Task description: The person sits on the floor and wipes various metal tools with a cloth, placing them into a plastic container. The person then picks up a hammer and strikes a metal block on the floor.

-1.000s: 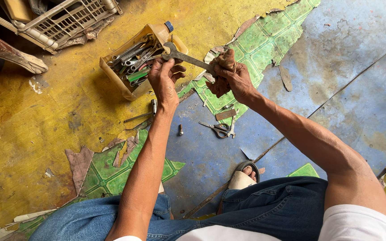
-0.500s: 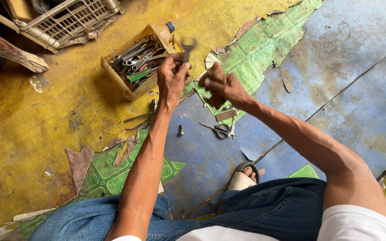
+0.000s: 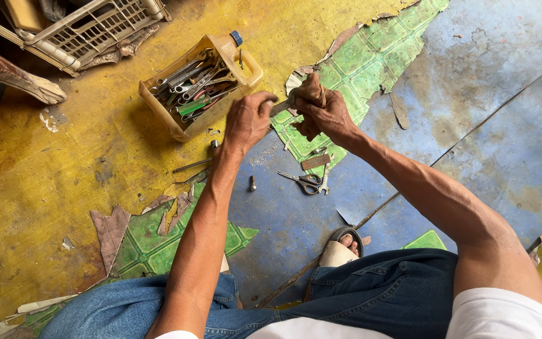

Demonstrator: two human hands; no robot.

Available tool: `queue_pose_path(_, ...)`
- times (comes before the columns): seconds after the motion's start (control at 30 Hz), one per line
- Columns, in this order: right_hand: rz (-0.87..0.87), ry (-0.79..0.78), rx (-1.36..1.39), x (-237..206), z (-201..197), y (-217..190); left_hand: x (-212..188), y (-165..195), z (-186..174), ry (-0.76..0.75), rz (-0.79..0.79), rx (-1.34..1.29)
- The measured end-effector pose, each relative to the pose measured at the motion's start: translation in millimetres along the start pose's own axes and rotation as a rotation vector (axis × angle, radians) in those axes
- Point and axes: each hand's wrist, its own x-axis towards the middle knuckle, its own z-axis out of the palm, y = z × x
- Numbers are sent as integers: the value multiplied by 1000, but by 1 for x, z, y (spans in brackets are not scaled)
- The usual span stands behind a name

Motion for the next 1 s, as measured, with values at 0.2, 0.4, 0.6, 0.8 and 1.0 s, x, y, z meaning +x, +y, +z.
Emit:
queue_pose_path(0.2,-119,96,37,19,-22,29,2,-25,-12,53,8,-54)
queue_pose_path(0.4,-125,139,115,28,-35,47,1,-36,-3,169,-284,-400)
queue_pose_path(0.6,-52,161,176,31,-42,54,-4,-34,-5,188,-334,-810)
queue_pose_path(0.8,-60,135,251,30,-41,55,-6,-17,-14,125,-396,-953)
queue_pose_path(1.0,-131,117,251,26,-37,44,-9,-12,-19,-12,-610,-999)
